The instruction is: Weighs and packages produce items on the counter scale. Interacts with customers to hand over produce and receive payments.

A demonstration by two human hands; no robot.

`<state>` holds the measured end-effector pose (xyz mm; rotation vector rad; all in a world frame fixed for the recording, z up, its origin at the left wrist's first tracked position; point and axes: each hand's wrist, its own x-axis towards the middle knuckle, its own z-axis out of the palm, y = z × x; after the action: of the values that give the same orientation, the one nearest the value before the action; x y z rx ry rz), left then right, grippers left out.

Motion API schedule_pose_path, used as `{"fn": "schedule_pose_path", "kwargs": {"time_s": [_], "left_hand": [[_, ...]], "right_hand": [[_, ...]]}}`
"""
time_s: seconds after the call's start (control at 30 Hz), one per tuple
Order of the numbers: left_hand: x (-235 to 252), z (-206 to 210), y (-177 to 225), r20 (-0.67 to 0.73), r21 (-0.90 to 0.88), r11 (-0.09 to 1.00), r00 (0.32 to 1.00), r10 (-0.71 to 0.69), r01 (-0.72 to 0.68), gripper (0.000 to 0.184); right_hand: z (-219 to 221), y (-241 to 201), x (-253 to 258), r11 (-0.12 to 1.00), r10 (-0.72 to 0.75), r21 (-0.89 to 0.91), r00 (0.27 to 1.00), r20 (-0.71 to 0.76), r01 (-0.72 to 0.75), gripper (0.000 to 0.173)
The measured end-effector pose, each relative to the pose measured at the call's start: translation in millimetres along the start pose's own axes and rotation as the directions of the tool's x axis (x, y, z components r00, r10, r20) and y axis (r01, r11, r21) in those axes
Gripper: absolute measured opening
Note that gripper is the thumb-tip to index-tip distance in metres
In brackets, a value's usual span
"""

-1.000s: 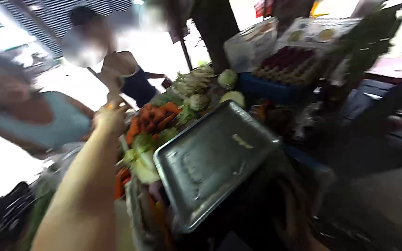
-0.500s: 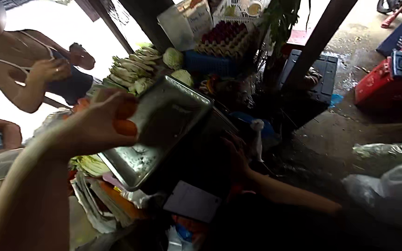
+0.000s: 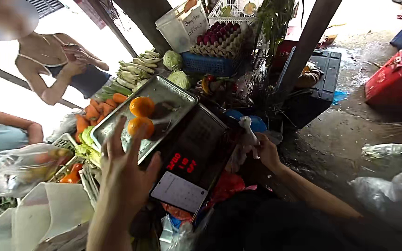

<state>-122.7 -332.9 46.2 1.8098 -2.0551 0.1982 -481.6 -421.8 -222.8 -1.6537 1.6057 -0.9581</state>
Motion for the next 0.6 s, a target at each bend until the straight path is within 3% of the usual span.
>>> {"fn": "schedule_pose_path", "kwargs": {"time_s": [0.1,0.23,0.33,0.4,0.5,0.6], "left_hand": [[-34,17,53,-0.031,-0.170,0.984,0.998,0.050,-0.054,0.050],[-50,74,113,0.217,-0.550,0.835,0.971,0.097,0.039,0.046],[-47,128,145,0.321,-0.692,0.715,0.930,0.180,0.101,0.040],[-27,136,161,0.226,-0.683,0.730,0.961,0.157,0.041,0.038],[35,84,190,-0.103,-0.474,0.873,0.992,0.076,-0.116,0.037],[110,15,216,-0.441,-0.184,0.952,0.886,0.143,-0.245,0.032]], "right_hand": [[-18,15,4,0.999,-0.040,0.031,0.997,0.072,0.038,0.039],[-47,22,7,0.998,-0.065,0.034,0.966,0.251,0.059,0.031],[-68,20,8,0.998,-0.056,0.054,0.919,0.391,0.037,0.027],[-79,22,11,0.995,-0.087,0.087,0.888,0.452,0.054,0.023],[-88,35,20,0.984,-0.179,0.083,0.837,0.516,0.159,0.020],[-103,34,40,0.949,-0.219,-0.027,0.720,0.659,0.314,0.028]]}}
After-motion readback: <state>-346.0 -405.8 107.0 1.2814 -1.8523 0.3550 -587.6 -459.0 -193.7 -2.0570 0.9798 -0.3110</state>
